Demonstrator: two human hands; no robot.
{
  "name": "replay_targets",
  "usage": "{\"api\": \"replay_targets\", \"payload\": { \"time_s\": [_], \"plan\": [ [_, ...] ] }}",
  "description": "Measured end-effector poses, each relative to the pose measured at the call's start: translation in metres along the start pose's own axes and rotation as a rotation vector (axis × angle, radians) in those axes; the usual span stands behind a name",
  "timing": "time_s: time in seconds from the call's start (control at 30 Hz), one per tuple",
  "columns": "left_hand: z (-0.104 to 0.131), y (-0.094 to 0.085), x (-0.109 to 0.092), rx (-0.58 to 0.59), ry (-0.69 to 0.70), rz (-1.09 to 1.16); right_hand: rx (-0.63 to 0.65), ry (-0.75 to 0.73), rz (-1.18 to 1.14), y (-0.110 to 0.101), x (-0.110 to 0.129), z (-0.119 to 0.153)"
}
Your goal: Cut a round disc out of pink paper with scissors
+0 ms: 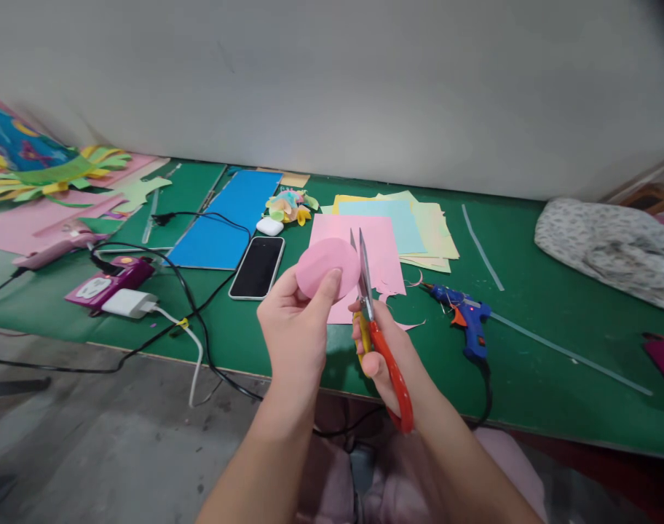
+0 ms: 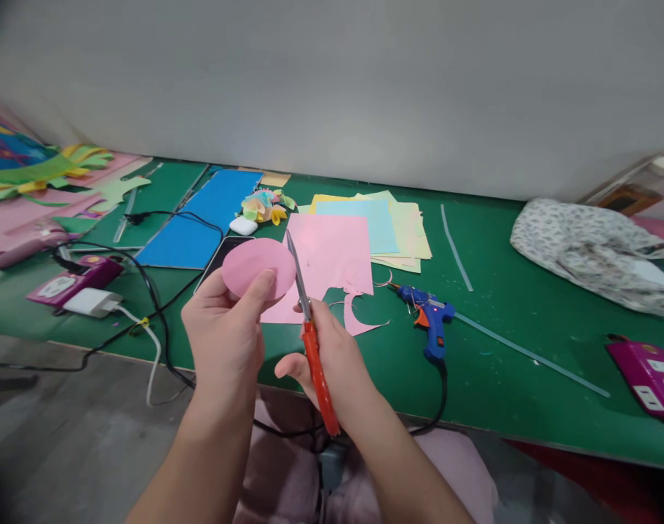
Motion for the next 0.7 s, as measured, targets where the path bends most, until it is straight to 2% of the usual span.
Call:
{"api": "replay_targets", "payload": {
  "time_s": [0.37, 0.7],
  "plan": [
    [-0.0059, -0.0045, 0.0018, 0.018, 0.024, 0.022, -0.014, 0.015, 0.047, 0.0004, 0.0063, 0.0004],
    [-0.0068, -0.0062, -0.0021, 0.049, 0.014, -0.023, 0.003, 0.023, 0.095, -0.0009, 0.0015, 0.0015]
  ]
}}
Point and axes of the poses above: each hand's wrist, its own z-axis away from the middle knuckle, its own y-axis out of the palm, x = y × z, the point moved 1 cm from there along -z, towards the middle knuckle, and after that the axes turned 1 degree about z, right-handed, at the moved point
